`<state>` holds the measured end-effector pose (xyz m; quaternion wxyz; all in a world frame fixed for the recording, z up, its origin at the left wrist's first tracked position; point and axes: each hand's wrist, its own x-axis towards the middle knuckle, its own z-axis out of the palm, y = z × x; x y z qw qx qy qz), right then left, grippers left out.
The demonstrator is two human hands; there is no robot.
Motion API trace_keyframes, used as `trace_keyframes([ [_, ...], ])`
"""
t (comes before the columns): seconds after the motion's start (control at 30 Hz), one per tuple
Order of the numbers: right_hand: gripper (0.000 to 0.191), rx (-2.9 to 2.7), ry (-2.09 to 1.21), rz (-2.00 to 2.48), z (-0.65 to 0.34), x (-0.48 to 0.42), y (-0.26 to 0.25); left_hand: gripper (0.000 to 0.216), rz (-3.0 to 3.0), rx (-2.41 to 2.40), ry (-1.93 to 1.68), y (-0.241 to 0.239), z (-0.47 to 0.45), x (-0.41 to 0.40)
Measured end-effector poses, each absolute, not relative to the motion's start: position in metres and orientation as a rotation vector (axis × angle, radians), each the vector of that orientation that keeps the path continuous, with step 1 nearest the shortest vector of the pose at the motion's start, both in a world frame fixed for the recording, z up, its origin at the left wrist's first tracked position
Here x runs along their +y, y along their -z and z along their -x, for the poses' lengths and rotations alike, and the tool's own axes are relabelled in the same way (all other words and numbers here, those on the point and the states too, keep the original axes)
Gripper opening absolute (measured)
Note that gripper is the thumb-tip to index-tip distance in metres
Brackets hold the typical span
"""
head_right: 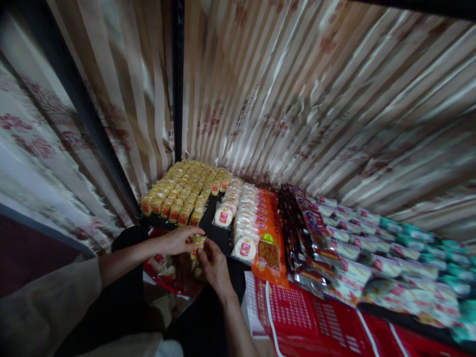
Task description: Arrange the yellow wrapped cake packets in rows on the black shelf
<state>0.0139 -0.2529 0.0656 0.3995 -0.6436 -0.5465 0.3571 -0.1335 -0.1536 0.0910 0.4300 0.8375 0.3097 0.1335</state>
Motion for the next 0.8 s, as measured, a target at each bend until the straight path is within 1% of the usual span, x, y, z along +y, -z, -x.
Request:
trace_keyframes([
  [0.07, 0.037, -1.357, -0.877, 1.605, -0.026, -0.244, -0.076, 0.038, -2.145, 0.766, -0.371, -0.102, 0.121, -0.146],
  [0.2, 0.049, -1.31, -0.855, 1.597, -0.053, -0.221, -0.095, 0.037, -2.229, 0.709, -0.442, -0.126, 0.096, -0.126],
  [0.23, 0.049, -1.333, -0.837, 1.608, -0.06, -0.215, -0.101, 0.039, -2.245, 0.683, -0.461, -0.131, 0.09, -0.12],
  [0.37, 0.032, -1.483, -0.67, 1.697, -0.085, -0.186, -0.12, 0.043, -2.247, 0.663, -0.531, -0.139, 0.064, -0.093],
  [0.47, 0.028, -1.498, -0.595, 1.746, -0.104, -0.159, -0.129, 0.04, -2.18, 0.705, -0.619, -0.139, 0.043, -0.066],
  [0.53, 0.032, -1.473, -0.55, 1.742, -0.116, -0.138, -0.131, 0.033, -2.146, 0.731, -0.691, -0.14, 0.032, -0.046],
  [0.63, 0.047, -1.405, -0.465, 1.73, -0.132, -0.108, -0.127, 0.025, -2.184, 0.903, -0.777, -0.141, 0.021, -0.017],
  [0.67, 0.048, -1.389, -0.447, 1.734, -0.137, -0.098, -0.123, 0.025, -2.232, 0.983, -0.774, -0.141, 0.019, -0.009],
  [0.73, 0.045, -1.368, -0.428, 1.75, -0.145, -0.081, -0.115, 0.025, -2.371, 1.079, -0.694, -0.14, 0.018, 0.006],
  [0.8, 0.041, -1.353, -0.423, 1.763, -0.15, -0.067, -0.104, 0.023, -2.532, 1.03, -0.519, -0.136, 0.017, 0.017],
])
